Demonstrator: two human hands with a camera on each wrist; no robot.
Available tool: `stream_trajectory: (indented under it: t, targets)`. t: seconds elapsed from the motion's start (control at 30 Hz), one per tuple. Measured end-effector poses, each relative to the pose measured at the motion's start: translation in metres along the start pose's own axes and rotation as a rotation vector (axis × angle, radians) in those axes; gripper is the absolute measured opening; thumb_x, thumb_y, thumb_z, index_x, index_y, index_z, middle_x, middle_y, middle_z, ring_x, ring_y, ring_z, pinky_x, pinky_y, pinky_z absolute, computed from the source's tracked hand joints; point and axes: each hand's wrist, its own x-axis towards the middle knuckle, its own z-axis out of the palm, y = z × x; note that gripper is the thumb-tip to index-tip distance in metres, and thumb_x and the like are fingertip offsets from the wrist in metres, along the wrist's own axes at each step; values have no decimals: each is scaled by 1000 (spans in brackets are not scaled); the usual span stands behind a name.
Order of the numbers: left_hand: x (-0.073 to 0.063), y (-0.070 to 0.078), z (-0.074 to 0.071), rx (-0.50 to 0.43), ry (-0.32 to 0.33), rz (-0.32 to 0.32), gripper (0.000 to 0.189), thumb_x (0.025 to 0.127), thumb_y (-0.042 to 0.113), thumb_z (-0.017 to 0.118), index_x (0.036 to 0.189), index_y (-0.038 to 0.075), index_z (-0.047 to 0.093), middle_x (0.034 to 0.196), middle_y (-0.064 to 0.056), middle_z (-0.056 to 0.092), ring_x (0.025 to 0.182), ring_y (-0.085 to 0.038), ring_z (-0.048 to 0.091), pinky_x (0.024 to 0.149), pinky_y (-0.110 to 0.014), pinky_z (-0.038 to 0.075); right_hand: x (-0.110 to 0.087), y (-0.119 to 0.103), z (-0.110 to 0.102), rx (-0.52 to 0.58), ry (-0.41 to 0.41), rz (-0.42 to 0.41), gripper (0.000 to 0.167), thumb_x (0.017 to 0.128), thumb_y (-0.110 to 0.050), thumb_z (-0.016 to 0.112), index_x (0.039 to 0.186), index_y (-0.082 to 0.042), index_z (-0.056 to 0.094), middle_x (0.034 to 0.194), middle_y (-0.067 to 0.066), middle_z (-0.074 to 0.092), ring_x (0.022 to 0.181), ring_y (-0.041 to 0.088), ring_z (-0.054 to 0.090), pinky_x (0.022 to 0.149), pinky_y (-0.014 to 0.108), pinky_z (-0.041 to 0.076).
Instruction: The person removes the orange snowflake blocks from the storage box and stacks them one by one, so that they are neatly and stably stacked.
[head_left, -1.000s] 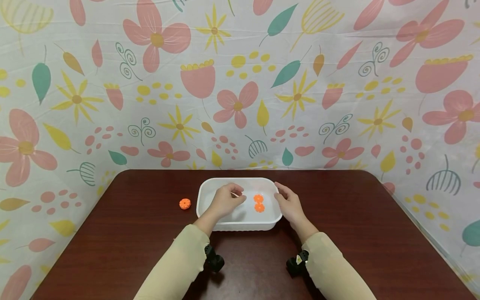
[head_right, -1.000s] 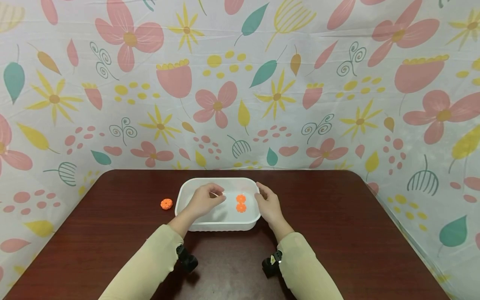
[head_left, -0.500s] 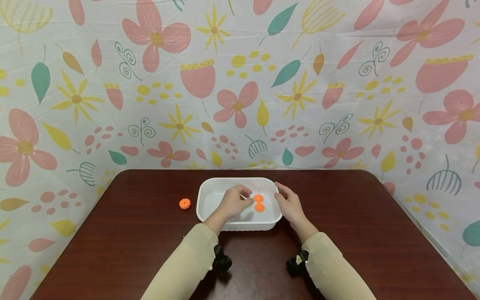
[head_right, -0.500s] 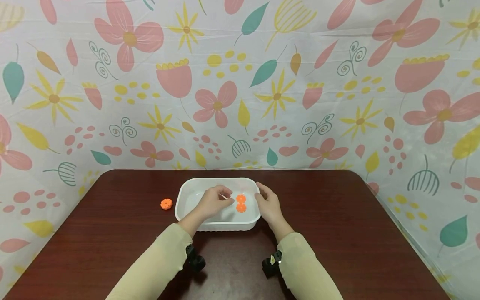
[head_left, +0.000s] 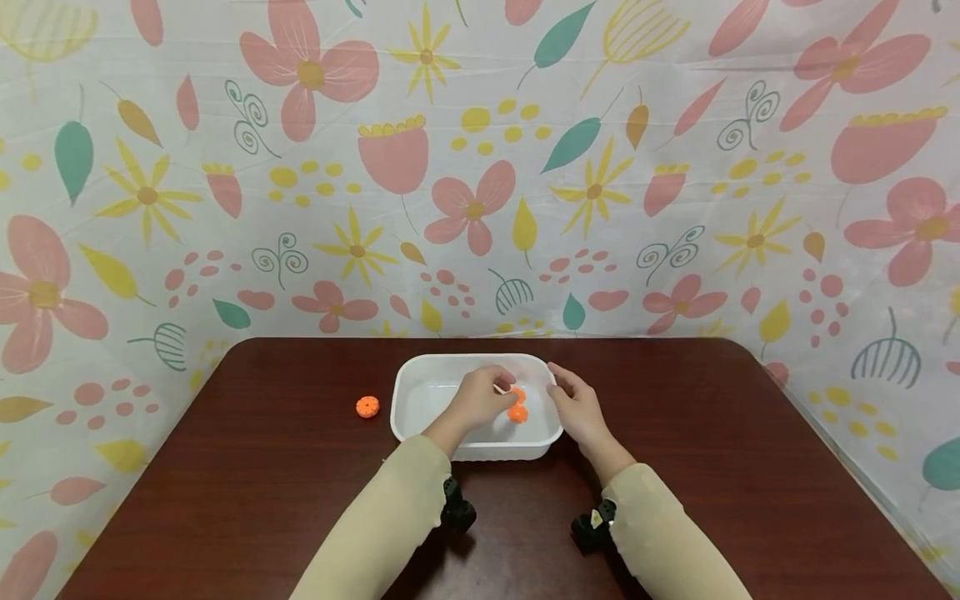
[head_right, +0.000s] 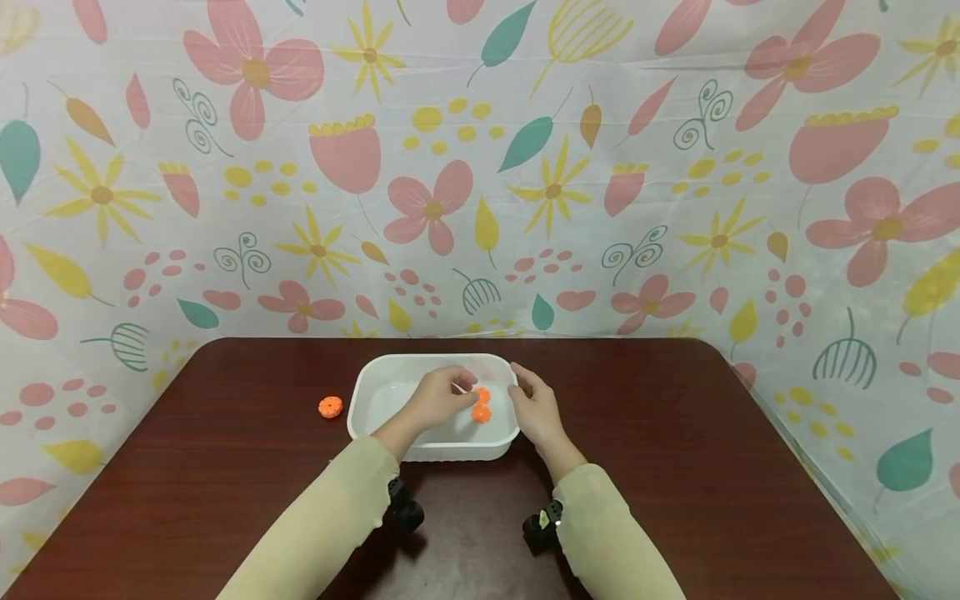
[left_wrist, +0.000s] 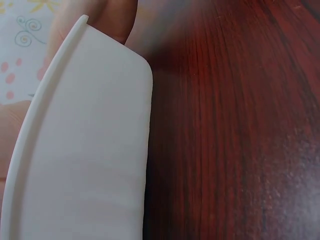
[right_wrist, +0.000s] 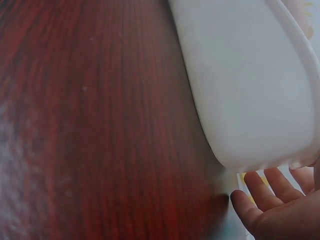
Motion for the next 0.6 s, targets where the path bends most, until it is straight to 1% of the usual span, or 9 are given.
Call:
stream_trajectory:
  t: [0.1, 0.17, 0.3, 0.43, 0.5, 0.6]
  targets:
    - [2, 2, 2, 9, -5, 19, 21, 87, 14, 66, 106, 4, 67, 99, -8, 67, 85, -19, 62, 75, -27, 51, -1, 0, 0, 9, 3, 1, 44, 97, -20, 46, 141, -16, 45, 141, 16, 47, 125, 29, 50, 94, 42, 50]
    - [3, 1, 4, 14, -11, 13, 18, 88, 13, 64, 104, 5, 68, 100, -8, 67, 85, -18, 62, 75, -27, 51, -1, 1, 0, 9, 2, -5, 44, 97, -19, 46, 141, -15, 45, 140, 17, 48, 124, 30, 51, 94, 41, 51]
    - [4, -4, 8, -1, -35, -37, 13, 89, 11, 63, 100, 6, 69, 98, -5, 67, 88, -17, 60, 77, -27, 51, -1, 1, 2, 18, 0, -5, 44, 97, -19, 47, 141, -15, 45, 140, 17, 48, 124, 30, 51, 94, 42, 51]
    - [4, -6, 12, -21, -56, -83, 13, 88, 10, 64, 99, 4, 69, 98, -5, 67, 92, -17, 58, 82, -30, 50, -1, 1, 1, 28, 3, -14, 44, 97, -18, 46, 141, -14, 45, 142, 16, 47, 127, 29, 48, 97, 44, 48]
    - [5, -7, 13, -1, -61, -85, 14, 87, 9, 65, 99, 3, 69, 98, -6, 67, 92, -18, 59, 83, -31, 50, -1, 2, 1, 31, 6, -16, 44, 97, -18, 46, 141, -14, 45, 142, 15, 46, 129, 29, 47, 98, 44, 47]
    - [6, -8, 15, 60, -67, -81, 13, 86, 9, 66, 97, 3, 69, 95, -6, 67, 88, -17, 59, 80, -29, 50, -1, 2, 0, 33, 8, -20, 44, 97, -18, 46, 141, -13, 45, 142, 16, 46, 128, 30, 48, 98, 45, 47]
